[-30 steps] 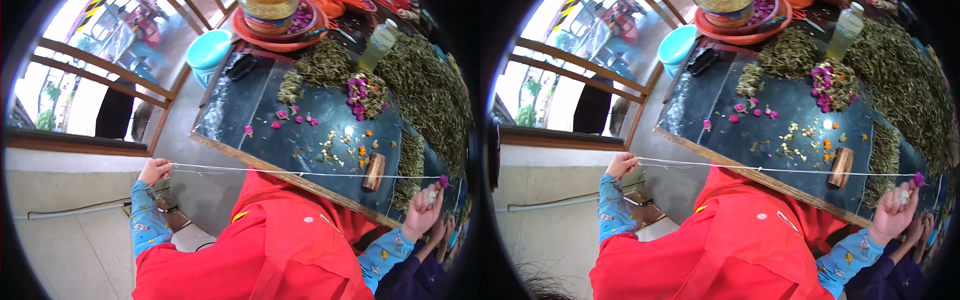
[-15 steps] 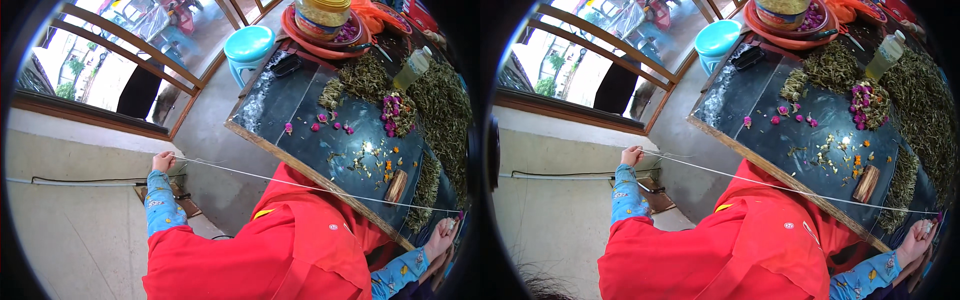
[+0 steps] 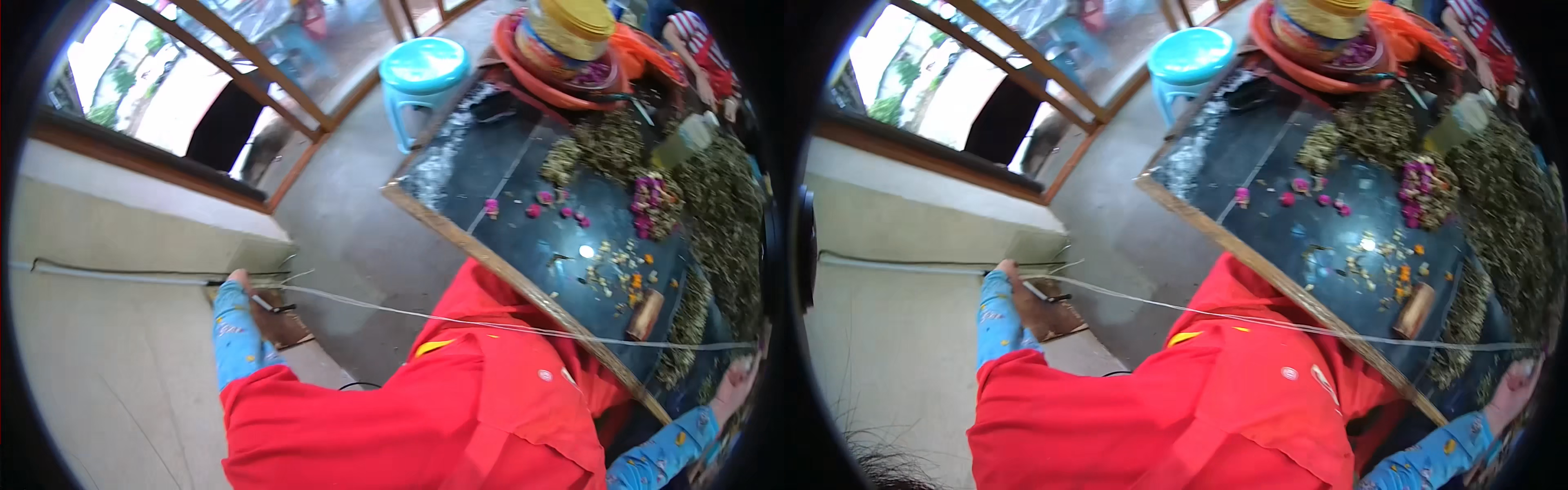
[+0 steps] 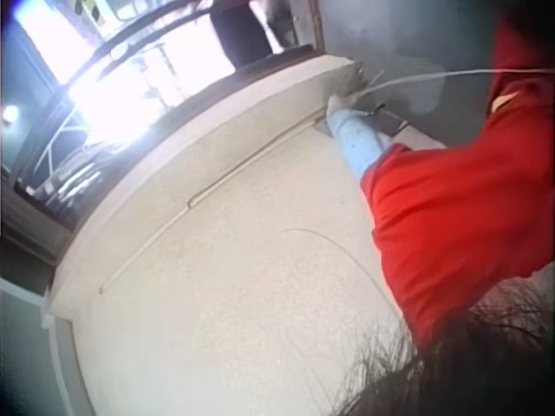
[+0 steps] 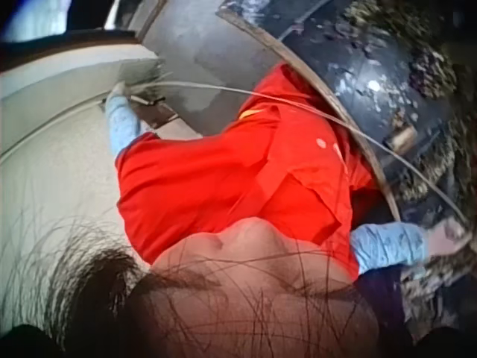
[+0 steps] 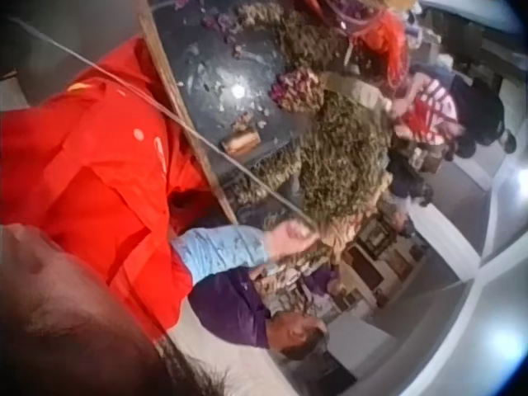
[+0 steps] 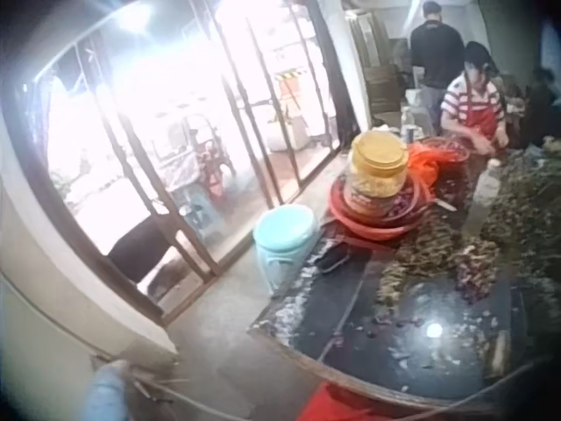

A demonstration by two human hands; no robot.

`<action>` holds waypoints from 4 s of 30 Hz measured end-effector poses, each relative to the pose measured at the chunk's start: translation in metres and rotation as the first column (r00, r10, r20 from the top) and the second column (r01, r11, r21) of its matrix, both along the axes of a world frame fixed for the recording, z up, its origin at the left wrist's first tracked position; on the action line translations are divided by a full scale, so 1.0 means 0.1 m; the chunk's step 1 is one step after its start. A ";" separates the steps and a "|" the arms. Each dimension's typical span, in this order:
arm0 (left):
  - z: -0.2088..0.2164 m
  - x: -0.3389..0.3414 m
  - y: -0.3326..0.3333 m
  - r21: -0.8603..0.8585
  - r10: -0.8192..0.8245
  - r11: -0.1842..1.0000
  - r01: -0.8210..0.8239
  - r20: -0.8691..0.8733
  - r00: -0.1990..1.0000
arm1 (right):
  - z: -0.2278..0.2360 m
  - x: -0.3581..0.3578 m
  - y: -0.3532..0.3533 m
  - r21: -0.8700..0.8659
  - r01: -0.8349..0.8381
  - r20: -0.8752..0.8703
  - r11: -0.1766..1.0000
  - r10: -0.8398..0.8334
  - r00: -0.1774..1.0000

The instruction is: The person sits at a table and assembles small bundles of dried herbs and flowers. They pick individual dried items, including purple and orange flowers and green leaves, and tie them together with a thin string. The person repeatedly ties the string around the small bunches to secure them.

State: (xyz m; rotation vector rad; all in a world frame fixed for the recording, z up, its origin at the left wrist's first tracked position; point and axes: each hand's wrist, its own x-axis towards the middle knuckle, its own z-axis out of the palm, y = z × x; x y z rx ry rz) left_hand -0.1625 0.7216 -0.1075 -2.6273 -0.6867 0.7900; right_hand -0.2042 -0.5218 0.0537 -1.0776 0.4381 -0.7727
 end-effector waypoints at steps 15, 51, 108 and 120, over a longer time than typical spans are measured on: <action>1.72 1.36 -6.60 -0.812 -0.377 -0.582 0.048 0.321 0.869 | 0.71 0.25 3.56 -0.647 -0.694 -0.658 0.316 0.227 0.718; 1.33 1.70 -5.96 -0.633 -0.304 0.232 0.738 0.674 0.673 | -0.06 0.06 3.10 -0.109 -0.567 -0.272 0.816 0.525 0.807; 0.83 1.57 -7.34 -0.858 -0.135 -0.468 -0.214 -0.170 0.976 | -0.49 1.30 2.72 -0.765 -0.401 -0.534 0.504 -0.148 0.833; 0.83 1.68 -7.32 -0.847 -0.012 -0.485 -0.216 -0.241 0.971 | -0.74 1.78 2.74 -0.661 -0.672 -0.730 0.333 -0.078 0.679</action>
